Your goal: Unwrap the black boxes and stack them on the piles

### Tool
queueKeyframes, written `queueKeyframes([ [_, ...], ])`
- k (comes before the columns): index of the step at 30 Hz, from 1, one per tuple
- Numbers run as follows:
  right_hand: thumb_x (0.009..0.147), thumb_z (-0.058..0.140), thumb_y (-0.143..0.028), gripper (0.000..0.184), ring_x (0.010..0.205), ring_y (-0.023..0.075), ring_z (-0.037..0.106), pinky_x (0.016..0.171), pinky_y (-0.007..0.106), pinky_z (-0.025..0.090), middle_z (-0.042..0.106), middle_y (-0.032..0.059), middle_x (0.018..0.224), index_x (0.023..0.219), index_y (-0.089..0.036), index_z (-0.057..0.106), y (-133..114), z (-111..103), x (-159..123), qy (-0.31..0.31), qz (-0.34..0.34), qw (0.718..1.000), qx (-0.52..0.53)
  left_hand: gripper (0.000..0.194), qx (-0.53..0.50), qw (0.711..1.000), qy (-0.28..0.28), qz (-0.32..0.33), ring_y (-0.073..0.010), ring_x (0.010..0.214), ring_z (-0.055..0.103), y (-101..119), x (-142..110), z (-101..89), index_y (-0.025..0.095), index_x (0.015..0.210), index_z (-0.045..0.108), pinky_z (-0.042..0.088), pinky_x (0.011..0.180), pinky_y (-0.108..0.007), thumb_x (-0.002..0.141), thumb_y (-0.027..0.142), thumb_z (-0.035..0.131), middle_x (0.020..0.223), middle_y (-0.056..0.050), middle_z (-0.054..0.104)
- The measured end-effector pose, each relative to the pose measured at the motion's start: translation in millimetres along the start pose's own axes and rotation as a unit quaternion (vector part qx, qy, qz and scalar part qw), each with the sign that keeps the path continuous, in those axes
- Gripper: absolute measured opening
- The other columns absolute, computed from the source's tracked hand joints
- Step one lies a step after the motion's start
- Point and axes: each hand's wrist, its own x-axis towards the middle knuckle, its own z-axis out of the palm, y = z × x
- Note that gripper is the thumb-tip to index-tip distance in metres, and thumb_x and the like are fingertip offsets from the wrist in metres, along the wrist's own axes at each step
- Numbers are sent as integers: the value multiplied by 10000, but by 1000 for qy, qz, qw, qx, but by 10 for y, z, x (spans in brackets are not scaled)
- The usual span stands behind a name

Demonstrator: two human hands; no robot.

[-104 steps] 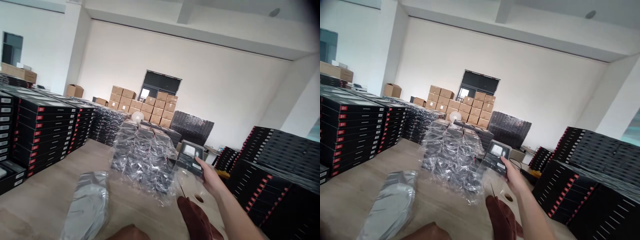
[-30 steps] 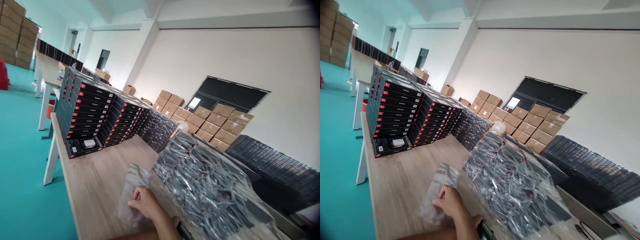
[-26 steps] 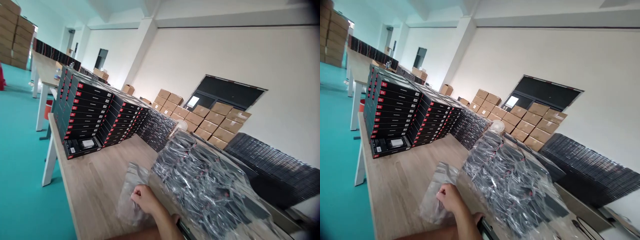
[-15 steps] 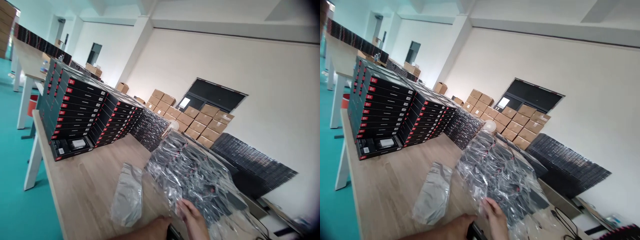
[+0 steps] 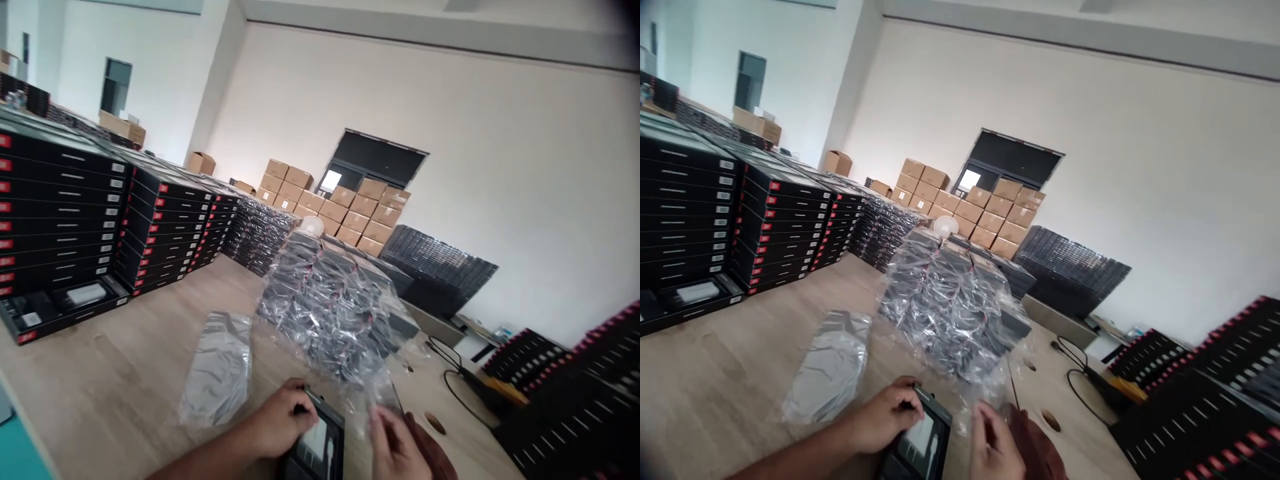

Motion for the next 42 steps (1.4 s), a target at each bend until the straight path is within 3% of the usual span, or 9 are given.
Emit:
queueKeyframes([
  [5,855,525,-469,303,765,206,644,719,279,503,685,73,826,858,-215,690,-395,187,-162,-136,-139,981,-9,447,-32,999,4,-38,-228,1050,548,84,-6,-50,164,741,716,374,935,-292,824,544,496,1097,-56,613],
  [9,884,500,-431,291,750,191,639,694,266,507,670,64,797,900,-217,696,-454,225,-207,-178,-160,971,-5,280,-16,999,-27,-28,-193,880,580,113,-15,-72,145,692,701,419,795,-255,701,423,667,963,-41,634],
  [17,821,560,-490,333,662,178,612,655,264,490,655,43,732,892,-191,688,-352,69,-119,-160,-99,982,-32,204,-37,997,-13,-61,-203,887,585,9,8,-103,141,621,690,418,770,-260,612,343,714,941,-45,661],
  [21,751,651,-430,216,721,182,609,680,260,470,652,23,747,792,-222,691,-478,-1,-121,-213,-103,971,-40,178,-18,997,5,-81,-247,1062,544,-1,14,-116,163,594,690,400,857,-274,566,331,742,1036,-51,670],
  [27,733,640,-310,127,672,174,569,637,259,416,623,-1,655,638,-231,671,-499,79,-182,-280,-101,953,-62,173,3,998,-4,-68,-268,1132,512,8,12,-112,176,539,665,391,882,-292,583,327,736,780,-42,693],
  [30,743,612,-341,144,568,143,511,544,235,374,581,-22,603,749,-215,683,-475,139,-235,-306,-37,950,-44,155,8,997,3,-76,-272,1144,508,5,-4,-97,175,583,689,400,888,-296,572,319,745,944,-50,699],
  [33,739,578,-320,153,514,120,451,501,223,331,512,-44,536,675,-200,648,-492,173,-268,-334,-7,942,-23,153,18,997,-2,-73,-265,1168,497,1,-17,-87,182,608,707,401,899,-292,571,323,752,1044,-61,687],
  [39,753,561,-385,222,562,132,477,537,226,388,519,-31,572,656,-193,616,-537,113,-205,-245,34,968,45,161,25,997,9,-75,-269,1192,486,-11,-12,-102,179,633,727,397,926,-294,562,320,760,1132,-73,658],
  [42,673,659,-335,193,570,137,501,543,228,403,547,-38,596,807,-200,690,-547,134,-223,-277,32,959,40,135,31,997,6,-68,-275,1222,457,-1,-9,-113,191,628,731,384,948,-306,580,316,748,1035,-64,696],
])
